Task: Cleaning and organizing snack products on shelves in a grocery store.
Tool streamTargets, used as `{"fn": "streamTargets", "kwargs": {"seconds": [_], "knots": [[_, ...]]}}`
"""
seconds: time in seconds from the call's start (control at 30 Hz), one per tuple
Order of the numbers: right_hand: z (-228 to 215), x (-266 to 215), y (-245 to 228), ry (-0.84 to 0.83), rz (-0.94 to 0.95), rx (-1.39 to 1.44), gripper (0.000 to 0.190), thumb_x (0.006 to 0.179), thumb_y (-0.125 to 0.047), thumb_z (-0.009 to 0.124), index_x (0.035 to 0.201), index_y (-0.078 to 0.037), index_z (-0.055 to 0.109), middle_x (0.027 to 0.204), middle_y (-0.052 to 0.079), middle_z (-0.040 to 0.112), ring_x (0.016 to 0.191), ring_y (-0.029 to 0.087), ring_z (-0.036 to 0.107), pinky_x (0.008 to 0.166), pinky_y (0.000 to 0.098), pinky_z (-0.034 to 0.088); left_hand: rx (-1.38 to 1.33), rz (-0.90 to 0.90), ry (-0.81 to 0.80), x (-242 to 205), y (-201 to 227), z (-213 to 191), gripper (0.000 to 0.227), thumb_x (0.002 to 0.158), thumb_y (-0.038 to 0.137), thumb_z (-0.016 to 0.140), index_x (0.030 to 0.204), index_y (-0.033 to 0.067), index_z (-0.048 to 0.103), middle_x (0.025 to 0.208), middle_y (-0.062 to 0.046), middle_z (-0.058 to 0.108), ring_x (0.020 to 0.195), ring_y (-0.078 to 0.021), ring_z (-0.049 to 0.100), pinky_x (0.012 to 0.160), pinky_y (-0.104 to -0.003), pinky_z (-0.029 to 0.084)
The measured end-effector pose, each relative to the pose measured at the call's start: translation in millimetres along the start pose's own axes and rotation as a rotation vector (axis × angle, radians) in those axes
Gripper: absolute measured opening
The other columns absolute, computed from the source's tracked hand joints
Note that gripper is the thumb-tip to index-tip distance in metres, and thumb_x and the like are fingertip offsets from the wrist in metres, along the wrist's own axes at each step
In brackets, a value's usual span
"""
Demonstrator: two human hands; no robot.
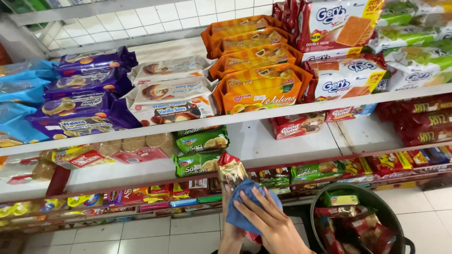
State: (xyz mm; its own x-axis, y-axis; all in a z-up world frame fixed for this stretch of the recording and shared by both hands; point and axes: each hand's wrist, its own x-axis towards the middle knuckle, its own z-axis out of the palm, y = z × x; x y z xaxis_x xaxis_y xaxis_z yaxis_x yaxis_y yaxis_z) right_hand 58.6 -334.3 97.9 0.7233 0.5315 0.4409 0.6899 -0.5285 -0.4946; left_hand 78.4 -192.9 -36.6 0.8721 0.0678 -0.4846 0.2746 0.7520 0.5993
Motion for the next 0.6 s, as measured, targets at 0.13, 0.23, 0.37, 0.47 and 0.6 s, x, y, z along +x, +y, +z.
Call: {"fn": "streamTargets", "kwargs": {"seconds": [0.13, 0.23, 0.37, 0.47, 0.6], "knots": [[12.7, -34.9, 15.4, -0.027, -0.101, -0.063, 0.057, 0.083, -0.012, 0.064, 0.14, -0.015, 0.064, 0.148, 0.009, 0.06, 0.143, 0.034, 0.047, 0.113, 0.0545, 0.033, -0.017, 0.164, -0.002, -27.7, 48.6, 37.8, 0.071, 0.089, 0.063, 0.046, 0.148, 0.0228, 0.039, 0.127, -0.012, 0.063, 0.106, -0.0262, 0.07, 0.083, -0.041, 0.062], [16.0, -53.8, 15.6, -0.025, -0.167, -0.032, 0.044, 0.093, -0.023, 0.066, 0.137, -0.017, 0.067, 0.144, 0.004, 0.064, 0.141, 0.029, 0.052, 0.113, 0.0519, 0.035, -0.169, 0.162, 0.048, -19.7, 45.9, 21.6, 0.078, 0.094, 0.068, 0.043, 0.144, 0.0079, 0.048, 0.117, -0.017, 0.065, 0.097, -0.0272, 0.069, 0.078, -0.04, 0.065], [47.0, -111.0, 76.9, -0.012, 0.01, 0.313, 0.036, 0.096, -0.02, 0.064, 0.13, -0.013, 0.071, 0.136, 0.005, 0.073, 0.129, 0.024, 0.065, 0.109, 0.0444, 0.049, -0.188, 0.302, -0.04, -14.9, 55.7, 15.5, 0.088, 0.09, 0.072, 0.048, 0.146, 0.0042, 0.047, 0.126, -0.011, 0.067, 0.097, -0.0215, 0.067, 0.074, -0.039, 0.063], [24.5, -105.6, 89.3, 0.199, 0.775, 0.992, 0.036, 0.095, -0.015, 0.063, 0.127, 0.001, 0.069, 0.117, 0.02, 0.077, 0.111, 0.028, 0.072, 0.101, 0.0389, 0.052, -0.55, 0.234, -0.881, -11.5, 43.7, -4.1, 0.097, 0.1, 0.07, 0.055, 0.163, -0.0023, 0.038, 0.131, -0.021, 0.062, 0.103, -0.0261, 0.068, 0.084, -0.038, 0.061], [-25.7, -61.5, 76.6, 0.599, 1.285, 1.298, 0.041, 0.102, -0.023, 0.057, 0.131, 0.005, 0.061, 0.112, 0.022, 0.071, 0.101, 0.035, 0.07, 0.091, 0.052, 0.053, -0.14, 0.141, -0.378, -17.5, 39.5, 9.1, 0.08, 0.084, 0.053, 0.059, 0.144, 0.0002, 0.046, 0.126, -0.023, 0.065, 0.099, -0.0288, 0.072, 0.08, -0.041, 0.062]]}}
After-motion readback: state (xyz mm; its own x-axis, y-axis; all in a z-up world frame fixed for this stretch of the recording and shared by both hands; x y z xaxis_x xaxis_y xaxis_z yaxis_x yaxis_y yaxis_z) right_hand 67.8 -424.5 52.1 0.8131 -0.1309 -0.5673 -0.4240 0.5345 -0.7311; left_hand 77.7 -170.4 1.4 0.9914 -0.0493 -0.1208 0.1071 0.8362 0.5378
